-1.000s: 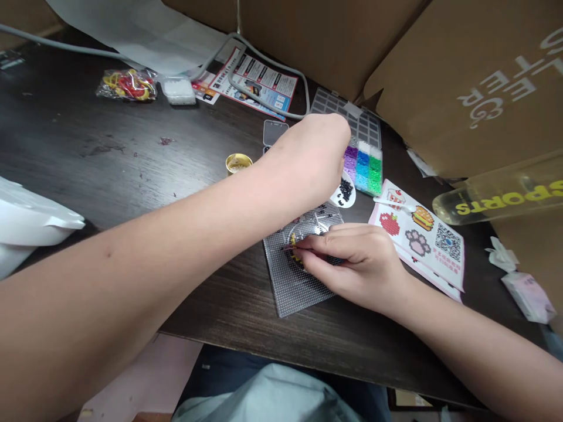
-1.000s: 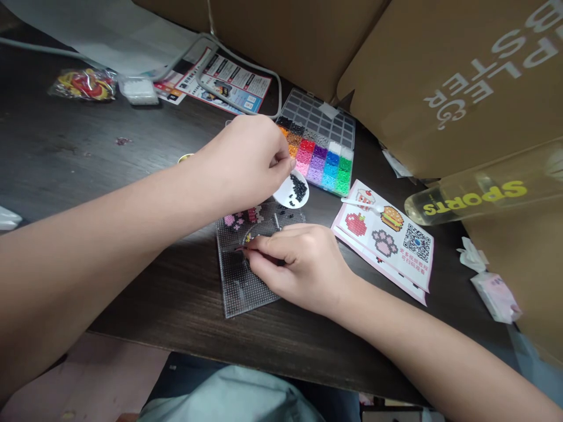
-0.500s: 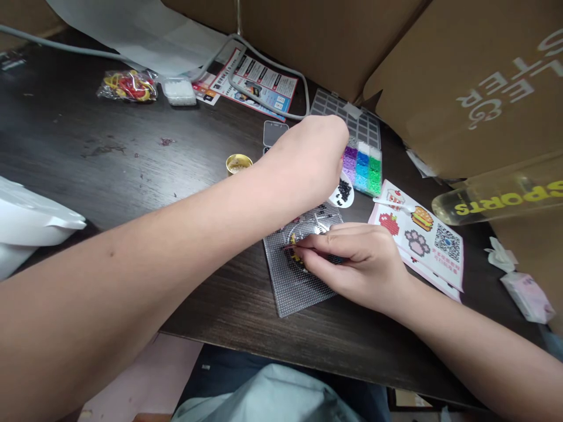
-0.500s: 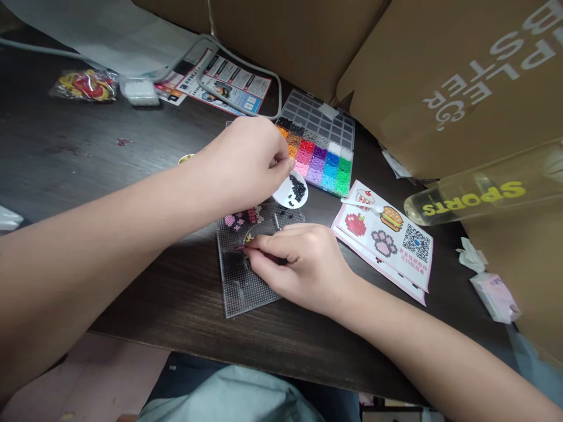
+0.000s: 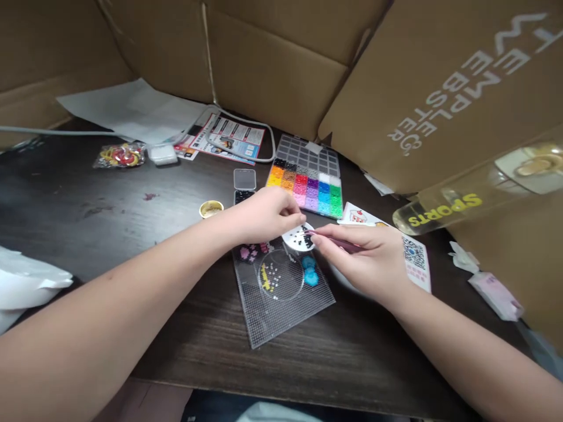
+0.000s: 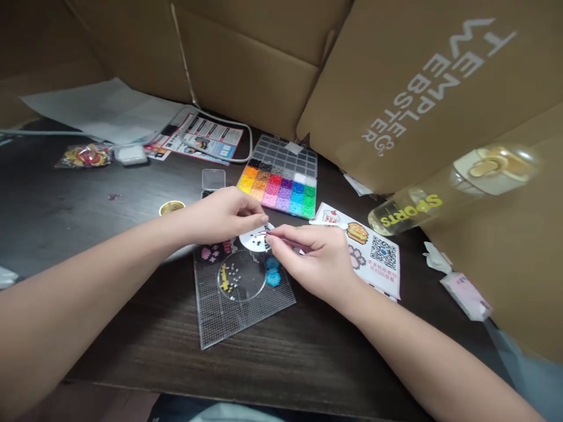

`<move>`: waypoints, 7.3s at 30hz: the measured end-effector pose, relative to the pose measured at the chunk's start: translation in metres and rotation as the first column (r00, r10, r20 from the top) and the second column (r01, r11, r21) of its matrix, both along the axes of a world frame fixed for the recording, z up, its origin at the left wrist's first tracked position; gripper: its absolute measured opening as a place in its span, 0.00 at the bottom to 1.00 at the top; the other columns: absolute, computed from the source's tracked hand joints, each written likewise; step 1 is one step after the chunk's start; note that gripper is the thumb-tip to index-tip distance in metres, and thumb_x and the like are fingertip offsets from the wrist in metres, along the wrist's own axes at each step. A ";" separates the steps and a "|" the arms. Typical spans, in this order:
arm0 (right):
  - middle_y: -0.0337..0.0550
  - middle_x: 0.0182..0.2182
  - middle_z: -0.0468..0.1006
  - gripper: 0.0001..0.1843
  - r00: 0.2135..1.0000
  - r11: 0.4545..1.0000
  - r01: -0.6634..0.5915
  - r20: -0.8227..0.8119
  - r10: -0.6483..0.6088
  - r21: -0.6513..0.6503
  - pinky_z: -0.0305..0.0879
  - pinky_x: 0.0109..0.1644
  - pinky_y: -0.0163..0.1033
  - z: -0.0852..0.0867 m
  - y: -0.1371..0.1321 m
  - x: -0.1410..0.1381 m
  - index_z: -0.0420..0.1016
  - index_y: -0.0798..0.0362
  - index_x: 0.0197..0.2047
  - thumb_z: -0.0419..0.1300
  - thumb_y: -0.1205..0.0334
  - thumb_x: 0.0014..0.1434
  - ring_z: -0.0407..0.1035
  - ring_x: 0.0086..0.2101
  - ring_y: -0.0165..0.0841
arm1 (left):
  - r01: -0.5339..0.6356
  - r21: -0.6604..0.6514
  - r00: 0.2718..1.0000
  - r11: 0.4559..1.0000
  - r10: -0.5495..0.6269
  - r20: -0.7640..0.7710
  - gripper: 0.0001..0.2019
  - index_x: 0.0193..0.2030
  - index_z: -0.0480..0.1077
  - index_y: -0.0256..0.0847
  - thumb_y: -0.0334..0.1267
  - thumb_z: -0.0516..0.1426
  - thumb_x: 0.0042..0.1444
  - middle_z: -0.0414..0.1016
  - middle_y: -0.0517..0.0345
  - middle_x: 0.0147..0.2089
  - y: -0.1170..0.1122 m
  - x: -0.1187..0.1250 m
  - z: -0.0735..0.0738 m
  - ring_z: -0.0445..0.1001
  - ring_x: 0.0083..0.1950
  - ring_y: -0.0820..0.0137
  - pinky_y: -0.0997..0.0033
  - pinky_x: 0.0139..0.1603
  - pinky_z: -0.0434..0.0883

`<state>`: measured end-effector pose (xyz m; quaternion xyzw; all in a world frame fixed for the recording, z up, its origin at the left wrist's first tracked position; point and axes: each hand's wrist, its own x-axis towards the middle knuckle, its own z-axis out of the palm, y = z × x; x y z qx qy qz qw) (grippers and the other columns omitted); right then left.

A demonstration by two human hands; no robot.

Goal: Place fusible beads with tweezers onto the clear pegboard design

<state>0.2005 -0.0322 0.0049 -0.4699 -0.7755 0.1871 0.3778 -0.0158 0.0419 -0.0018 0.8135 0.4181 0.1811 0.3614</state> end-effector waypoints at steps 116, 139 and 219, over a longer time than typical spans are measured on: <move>0.40 0.20 0.79 0.09 0.926 0.786 -0.283 -0.371 0.074 -0.549 0.57 0.25 0.34 -0.035 0.054 0.034 0.93 0.48 0.39 0.81 0.58 0.53 0.63 0.22 0.26 | -0.228 0.192 0.921 0.955 0.275 -0.275 0.14 0.39 0.85 0.42 0.43 0.58 0.66 0.78 0.60 0.27 -0.005 0.007 0.008 0.73 0.29 0.68 0.65 0.33 0.61; 0.37 0.18 0.71 0.12 0.933 0.811 -0.221 -0.360 0.013 -0.542 0.53 0.23 0.34 -0.035 0.052 0.032 0.93 0.49 0.41 0.79 0.53 0.57 0.57 0.21 0.25 | -0.231 0.222 0.934 0.947 0.279 -0.221 0.14 0.33 0.83 0.43 0.42 0.58 0.66 0.75 0.62 0.23 -0.001 0.001 0.014 0.68 0.26 0.71 0.66 0.33 0.60; 0.42 0.24 0.84 0.05 0.941 0.859 -0.285 -0.295 0.166 -0.426 0.65 0.23 0.36 -0.032 0.053 0.026 0.93 0.46 0.38 0.77 0.61 0.57 0.68 0.21 0.28 | -0.236 0.263 0.912 0.935 0.307 -0.272 0.15 0.35 0.84 0.41 0.41 0.57 0.67 0.75 0.60 0.25 0.001 -0.001 0.014 0.68 0.28 0.70 0.65 0.36 0.58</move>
